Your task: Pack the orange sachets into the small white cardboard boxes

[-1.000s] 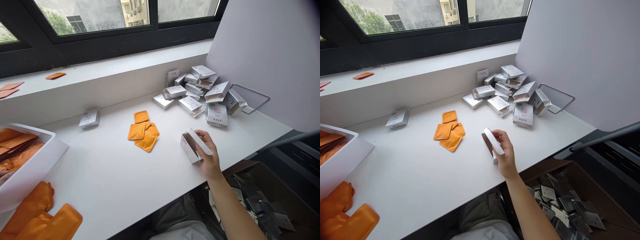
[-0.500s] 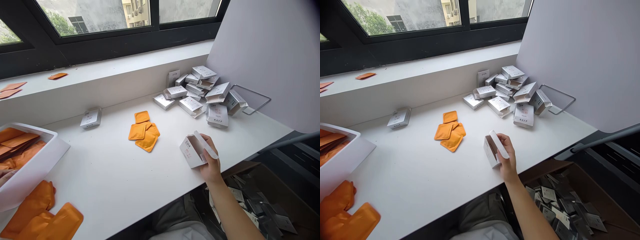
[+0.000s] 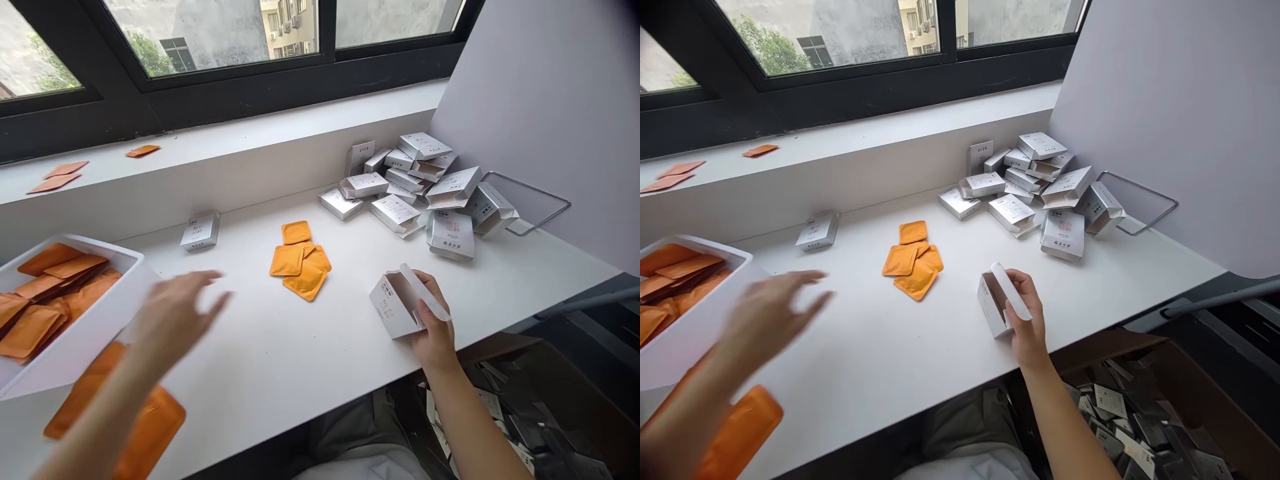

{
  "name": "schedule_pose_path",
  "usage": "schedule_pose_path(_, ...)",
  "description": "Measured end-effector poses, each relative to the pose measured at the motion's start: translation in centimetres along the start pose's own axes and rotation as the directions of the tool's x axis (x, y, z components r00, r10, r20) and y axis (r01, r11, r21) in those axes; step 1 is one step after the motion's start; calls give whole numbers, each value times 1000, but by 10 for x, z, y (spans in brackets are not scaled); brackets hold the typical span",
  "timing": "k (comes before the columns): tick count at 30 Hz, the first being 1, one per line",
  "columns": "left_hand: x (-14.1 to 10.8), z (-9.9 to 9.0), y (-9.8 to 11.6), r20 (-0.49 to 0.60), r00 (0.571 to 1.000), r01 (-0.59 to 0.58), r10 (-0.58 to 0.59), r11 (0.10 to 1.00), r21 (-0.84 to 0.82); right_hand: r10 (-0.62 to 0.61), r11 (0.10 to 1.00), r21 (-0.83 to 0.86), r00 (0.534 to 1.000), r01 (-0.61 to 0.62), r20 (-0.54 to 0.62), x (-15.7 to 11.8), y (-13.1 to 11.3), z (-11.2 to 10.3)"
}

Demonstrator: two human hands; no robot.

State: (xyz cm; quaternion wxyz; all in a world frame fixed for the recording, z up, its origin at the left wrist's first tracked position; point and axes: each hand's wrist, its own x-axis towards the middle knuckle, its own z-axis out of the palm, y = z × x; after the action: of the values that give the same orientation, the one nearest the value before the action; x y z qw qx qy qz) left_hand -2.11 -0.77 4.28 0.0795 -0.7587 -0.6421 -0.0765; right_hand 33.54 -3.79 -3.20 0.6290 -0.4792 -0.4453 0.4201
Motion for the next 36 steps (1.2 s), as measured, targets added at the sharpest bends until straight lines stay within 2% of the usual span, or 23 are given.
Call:
schedule_pose_path(2,22,28,44,136,984,-109,118,992,-70,7,1000,-1,1000,-7,-1,0,2,-1)
schedule_pose_path(3,32,41,64,148,978,-136,149,986,-95,13,1000,-9,1000,-13,-2,0,2,-1)
schedule_pose_path(5,48,60,89,207,958,-177,200,976,-127,21,999,-25,1000,-21,5,-1,3,-3)
schedule_pose_path(6,51,66,93,225,951,-183,210,974,-136,23,999,-24,1000,-22,15,-1,3,-3)
schedule_pose_path(8,49,72,83,246,947,-173,205,974,-144,30,1000,5,998,-31,48,-3,2,-5)
schedule_pose_path(13,24,67,27,256,952,-138,169,981,-133,52,994,87,992,-62,115,-5,-1,-4)
schedule_pose_path(16,12,64,12,257,954,-123,152,984,-127,43,996,74,992,-52,115,-5,-1,-4)
schedule_pose_path(25,4,70,1,242,952,-157,187,978,-134,63,995,63,991,-71,115,-5,1,-3)
schedule_pose_path(36,3,76,9,259,955,-113,143,985,-128,83,986,138,993,-94,87,-5,-1,-1)
